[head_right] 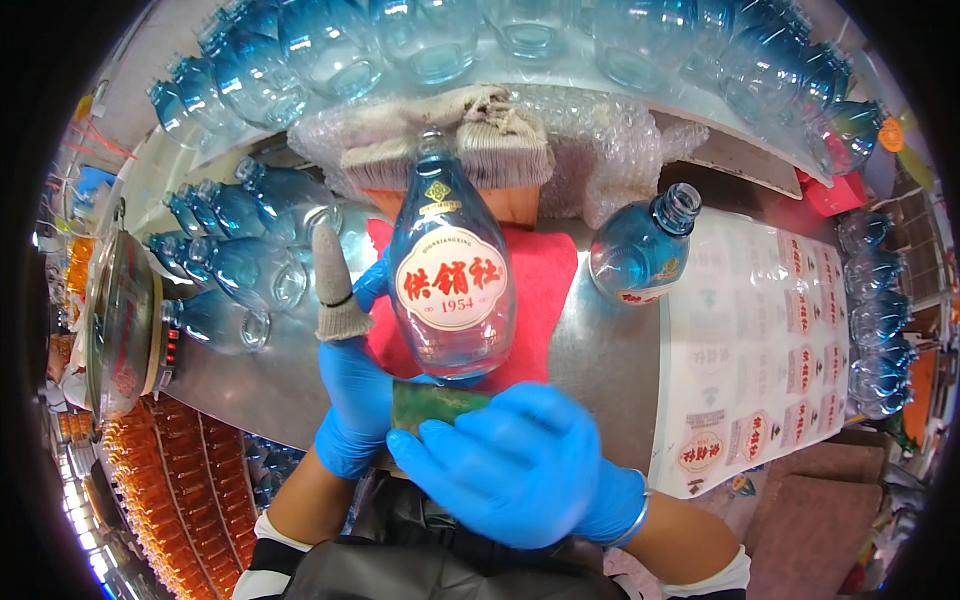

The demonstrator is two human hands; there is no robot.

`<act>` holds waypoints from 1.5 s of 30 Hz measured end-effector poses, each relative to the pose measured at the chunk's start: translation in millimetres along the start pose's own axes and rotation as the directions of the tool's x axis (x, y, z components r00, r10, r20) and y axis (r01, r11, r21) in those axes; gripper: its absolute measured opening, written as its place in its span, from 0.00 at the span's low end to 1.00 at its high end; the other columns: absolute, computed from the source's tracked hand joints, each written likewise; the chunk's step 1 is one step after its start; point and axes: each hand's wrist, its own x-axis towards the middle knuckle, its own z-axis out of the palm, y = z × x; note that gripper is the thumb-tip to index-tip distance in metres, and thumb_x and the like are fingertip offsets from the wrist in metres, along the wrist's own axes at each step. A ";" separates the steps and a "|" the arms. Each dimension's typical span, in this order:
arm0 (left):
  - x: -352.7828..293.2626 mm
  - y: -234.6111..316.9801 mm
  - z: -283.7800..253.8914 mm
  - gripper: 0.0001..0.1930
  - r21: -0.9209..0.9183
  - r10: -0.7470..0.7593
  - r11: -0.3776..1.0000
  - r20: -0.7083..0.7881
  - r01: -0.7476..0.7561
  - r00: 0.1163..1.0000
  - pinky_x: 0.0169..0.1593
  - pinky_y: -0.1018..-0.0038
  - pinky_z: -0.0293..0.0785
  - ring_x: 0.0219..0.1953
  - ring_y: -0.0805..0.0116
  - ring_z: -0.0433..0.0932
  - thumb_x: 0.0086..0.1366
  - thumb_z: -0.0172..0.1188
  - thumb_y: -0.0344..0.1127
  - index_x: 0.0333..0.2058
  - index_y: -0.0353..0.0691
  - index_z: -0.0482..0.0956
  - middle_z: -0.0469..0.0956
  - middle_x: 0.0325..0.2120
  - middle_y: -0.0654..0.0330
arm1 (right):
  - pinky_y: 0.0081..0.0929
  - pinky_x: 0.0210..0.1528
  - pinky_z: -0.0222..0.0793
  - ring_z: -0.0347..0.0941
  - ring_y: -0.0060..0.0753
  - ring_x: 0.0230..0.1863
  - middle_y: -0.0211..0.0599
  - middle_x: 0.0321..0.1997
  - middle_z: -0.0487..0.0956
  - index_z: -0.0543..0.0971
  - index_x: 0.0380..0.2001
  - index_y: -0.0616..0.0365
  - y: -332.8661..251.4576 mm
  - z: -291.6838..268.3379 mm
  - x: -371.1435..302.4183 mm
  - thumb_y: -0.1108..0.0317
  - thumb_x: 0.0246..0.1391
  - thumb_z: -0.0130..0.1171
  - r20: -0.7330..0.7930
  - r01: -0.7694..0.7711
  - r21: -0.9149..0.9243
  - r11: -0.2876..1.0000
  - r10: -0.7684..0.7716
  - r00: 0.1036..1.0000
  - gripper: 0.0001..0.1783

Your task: The person applies circular labels to the bodies of blue glass bottles. They pick up a bottle, place a label on it, and smooth it down with a green tool. The person occasionally dips the bottles into a metal bowl of liquid before labeling. The finished bottles are placed on a nearby tray.

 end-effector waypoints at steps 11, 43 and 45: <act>3.8 -4.1 -10.7 0.46 -0.226 -0.004 0.974 0.001 0.004 1.000 0.57 0.68 0.62 0.53 0.65 0.66 0.38 0.74 0.37 0.56 0.32 0.58 0.64 0.53 0.53 | 0.28 0.36 0.65 0.74 0.30 0.34 0.26 0.36 0.79 0.76 0.30 0.45 56.3 -33.5 10.7 0.68 0.34 0.68 -0.110 0.017 -0.014 1.000 -0.018 0.994 0.16; -7.1 17.2 -6.0 0.56 0.113 0.009 0.994 -0.078 0.000 0.997 0.62 0.61 0.47 0.60 0.55 0.58 0.42 0.72 0.38 0.61 0.28 0.39 0.54 0.59 0.44 | 0.18 0.42 0.66 0.69 0.19 0.35 0.28 0.33 0.75 0.75 0.37 0.60 33.0 -10.6 -12.6 0.62 0.58 0.52 0.337 -0.233 0.928 -0.291 0.922 0.190 0.12; 8.5 15.8 5.9 0.54 -0.040 0.091 0.994 -0.139 -0.097 0.986 0.54 0.69 0.65 0.55 0.61 0.65 0.40 0.73 0.32 0.61 0.30 0.43 0.58 0.56 0.48 | 0.19 0.41 0.65 0.69 0.19 0.32 0.28 0.31 0.75 0.76 0.34 0.60 39.8 -19.7 -1.4 0.58 0.59 0.49 0.353 -0.290 0.914 -0.285 0.910 0.218 0.15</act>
